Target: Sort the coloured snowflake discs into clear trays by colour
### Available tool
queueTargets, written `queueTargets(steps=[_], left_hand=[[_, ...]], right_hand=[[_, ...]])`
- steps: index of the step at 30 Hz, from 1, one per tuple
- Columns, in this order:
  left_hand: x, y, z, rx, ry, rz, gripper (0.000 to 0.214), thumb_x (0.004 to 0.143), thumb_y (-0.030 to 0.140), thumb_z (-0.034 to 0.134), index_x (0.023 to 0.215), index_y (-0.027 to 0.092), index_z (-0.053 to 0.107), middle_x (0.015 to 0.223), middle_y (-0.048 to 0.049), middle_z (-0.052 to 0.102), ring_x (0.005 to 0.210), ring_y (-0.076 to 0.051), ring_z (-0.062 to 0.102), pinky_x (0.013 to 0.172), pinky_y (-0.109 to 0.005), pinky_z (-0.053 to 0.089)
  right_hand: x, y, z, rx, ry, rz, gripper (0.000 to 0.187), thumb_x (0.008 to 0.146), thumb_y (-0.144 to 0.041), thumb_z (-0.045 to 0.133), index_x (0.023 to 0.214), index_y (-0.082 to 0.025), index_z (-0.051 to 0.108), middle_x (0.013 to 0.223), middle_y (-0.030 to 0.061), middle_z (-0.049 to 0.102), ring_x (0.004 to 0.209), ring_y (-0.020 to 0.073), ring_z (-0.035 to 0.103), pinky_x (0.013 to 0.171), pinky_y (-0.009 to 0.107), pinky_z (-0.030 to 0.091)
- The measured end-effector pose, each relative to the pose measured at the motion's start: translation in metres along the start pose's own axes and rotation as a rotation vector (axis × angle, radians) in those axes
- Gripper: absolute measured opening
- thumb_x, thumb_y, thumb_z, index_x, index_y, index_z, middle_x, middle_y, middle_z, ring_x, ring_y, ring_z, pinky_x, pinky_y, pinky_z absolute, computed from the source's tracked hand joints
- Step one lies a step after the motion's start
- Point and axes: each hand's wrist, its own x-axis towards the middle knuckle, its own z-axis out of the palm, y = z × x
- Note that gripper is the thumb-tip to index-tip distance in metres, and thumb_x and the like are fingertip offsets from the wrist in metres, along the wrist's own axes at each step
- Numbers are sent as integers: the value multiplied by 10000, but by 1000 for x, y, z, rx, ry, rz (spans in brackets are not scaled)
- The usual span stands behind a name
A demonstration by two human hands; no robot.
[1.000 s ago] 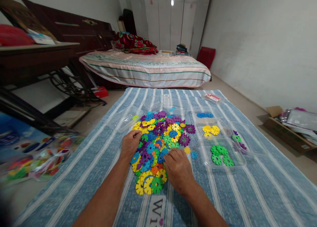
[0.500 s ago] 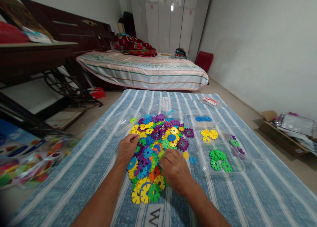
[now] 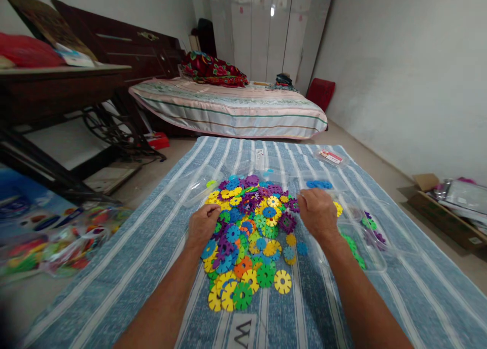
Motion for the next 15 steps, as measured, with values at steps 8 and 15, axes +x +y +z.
queueTargets(steps=[8,15], left_hand=[[-2,-1,2,-26,4,15,214,798,283,483,855,219,679,872,-20,703,856,-156,628,776,-256,472],[-3,0,1,-46,1,12,202,791,262,491,846,209,678,892,-26,703,852,-151,631,782,-255,474]], right_hand=[[-58,-99,5,515,-235,-196,147,868,-189,479,842,-194,624,856,61,630,879,171,577,799,334,496],[-68,-124,0,574,-267,-196,219,789,-268,604,989,-177,598,1048,120,602,1112,262,499,911,472,463]])
